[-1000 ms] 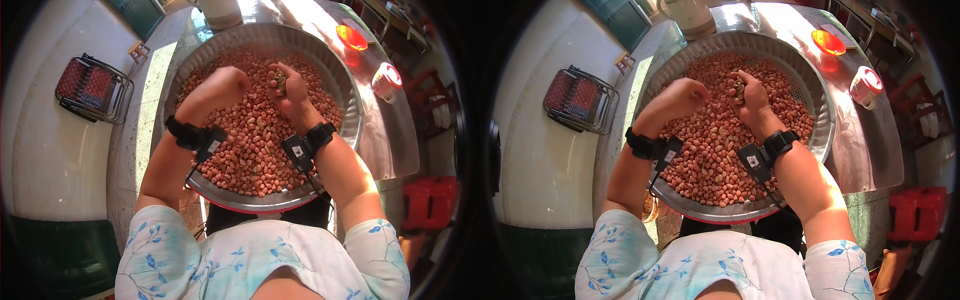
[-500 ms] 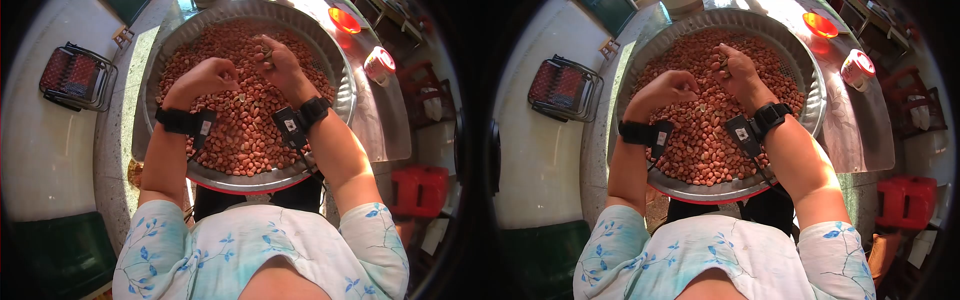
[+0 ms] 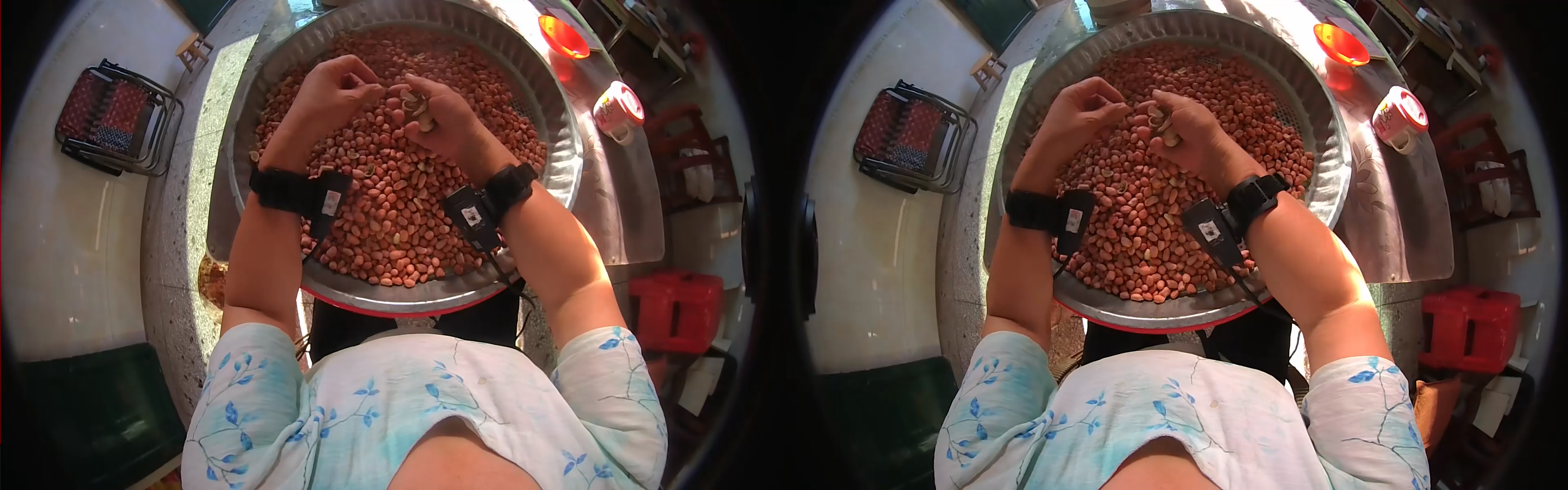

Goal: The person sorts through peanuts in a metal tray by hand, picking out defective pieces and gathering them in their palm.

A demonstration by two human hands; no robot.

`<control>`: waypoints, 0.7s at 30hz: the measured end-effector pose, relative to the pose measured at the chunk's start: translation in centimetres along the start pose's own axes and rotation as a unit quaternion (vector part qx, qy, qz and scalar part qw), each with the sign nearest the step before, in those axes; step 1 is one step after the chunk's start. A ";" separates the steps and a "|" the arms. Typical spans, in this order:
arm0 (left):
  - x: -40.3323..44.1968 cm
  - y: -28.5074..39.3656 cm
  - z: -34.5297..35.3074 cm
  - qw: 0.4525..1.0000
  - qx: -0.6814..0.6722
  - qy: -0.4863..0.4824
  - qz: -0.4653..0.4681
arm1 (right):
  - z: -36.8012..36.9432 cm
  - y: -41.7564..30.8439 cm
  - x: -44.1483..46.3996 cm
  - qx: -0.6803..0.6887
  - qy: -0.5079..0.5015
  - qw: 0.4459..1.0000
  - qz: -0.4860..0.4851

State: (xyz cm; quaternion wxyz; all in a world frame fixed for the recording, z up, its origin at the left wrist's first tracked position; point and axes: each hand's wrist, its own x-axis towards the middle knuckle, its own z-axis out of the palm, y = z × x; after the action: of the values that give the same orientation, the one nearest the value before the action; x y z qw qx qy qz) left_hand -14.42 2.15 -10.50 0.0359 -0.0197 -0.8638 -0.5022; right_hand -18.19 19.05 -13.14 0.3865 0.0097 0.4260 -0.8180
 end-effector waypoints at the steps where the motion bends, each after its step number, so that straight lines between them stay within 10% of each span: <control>1: -0.1 0.1 0.6 0.997 -0.033 -0.016 0.065 | -0.2 0.4 0.5 0.009 -0.050 0.999 0.015; 6: -1.2 2.3 0.7 0.988 -0.110 -0.051 0.099 | -0.2 0.9 0.3 0.065 -0.093 0.993 0.043; 9: -0.7 0.8 -2.1 0.980 0.198 -0.022 -0.010 | -0.3 0.3 0.6 0.080 -0.071 0.994 0.032; 15: 1.5 -5.3 -1.3 0.933 0.307 0.185 -0.040 | -1.6 -0.5 0.9 0.103 -0.060 0.993 0.006; 21: 2.1 -5.0 2.7 0.933 0.335 0.121 0.050 | -1.6 -1.7 0.5 0.156 -0.059 0.984 -0.065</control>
State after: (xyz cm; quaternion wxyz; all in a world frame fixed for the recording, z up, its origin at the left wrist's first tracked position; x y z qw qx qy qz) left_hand -16.99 2.05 -16.02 0.1695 0.0116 -0.9689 -0.1797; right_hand -20.15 20.45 -13.17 0.3503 -0.0060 0.2692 -0.8971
